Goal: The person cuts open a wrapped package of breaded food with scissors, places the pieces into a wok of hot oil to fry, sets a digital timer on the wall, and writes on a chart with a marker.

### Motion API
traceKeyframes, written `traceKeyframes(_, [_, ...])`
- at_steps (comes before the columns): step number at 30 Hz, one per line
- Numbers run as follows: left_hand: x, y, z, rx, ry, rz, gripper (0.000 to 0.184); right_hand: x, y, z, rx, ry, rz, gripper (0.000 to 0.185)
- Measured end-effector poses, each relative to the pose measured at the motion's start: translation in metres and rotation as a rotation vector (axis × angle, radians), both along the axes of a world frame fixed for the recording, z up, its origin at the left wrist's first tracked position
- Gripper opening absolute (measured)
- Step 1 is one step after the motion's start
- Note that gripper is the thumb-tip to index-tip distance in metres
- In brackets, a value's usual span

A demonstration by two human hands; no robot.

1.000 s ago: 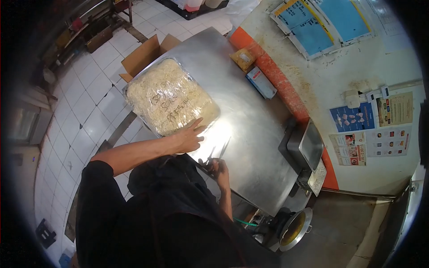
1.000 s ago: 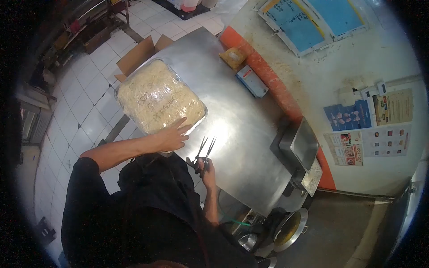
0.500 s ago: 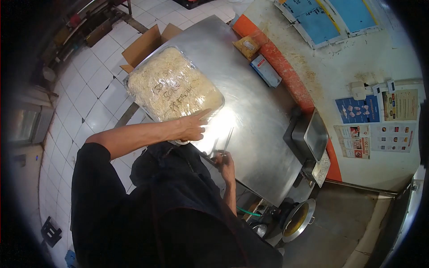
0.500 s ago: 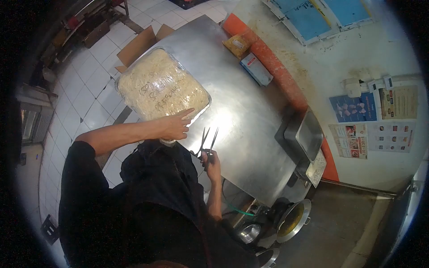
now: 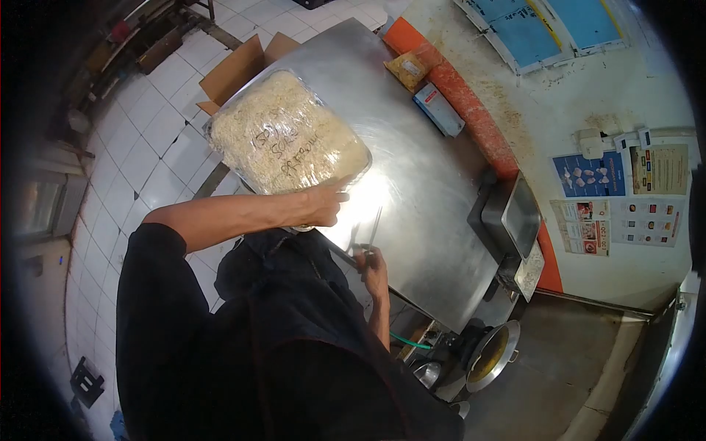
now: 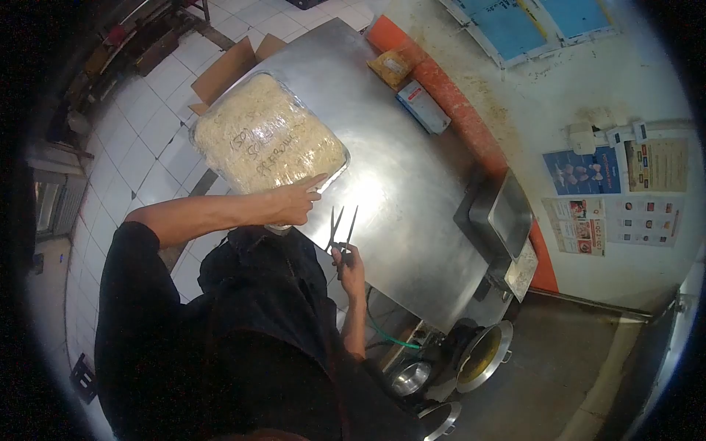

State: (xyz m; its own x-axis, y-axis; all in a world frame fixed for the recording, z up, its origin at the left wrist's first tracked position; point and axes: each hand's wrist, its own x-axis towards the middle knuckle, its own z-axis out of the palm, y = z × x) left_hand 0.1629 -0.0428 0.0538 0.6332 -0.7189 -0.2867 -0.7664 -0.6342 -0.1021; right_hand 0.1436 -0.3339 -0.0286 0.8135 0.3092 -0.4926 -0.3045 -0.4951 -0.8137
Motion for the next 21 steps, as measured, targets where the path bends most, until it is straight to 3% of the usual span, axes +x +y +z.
traceKeyframes(9, [-0.002,-0.001,0.000,0.002,-0.021,-0.016,0.012,-0.006,0.000,0.001,-0.054,-0.046,0.015,0.051])
traceKeyframes(11, [-0.002,0.001,-0.002,0.001,-0.020,-0.017,0.012,-0.008,0.001,0.007,-0.044,-0.015,0.027,0.044])
traceKeyframes(21, [-0.003,-0.002,0.004,0.041,0.028,-0.035,0.012,-0.013,-0.002,-0.005,-0.011,-0.050,0.022,0.048])
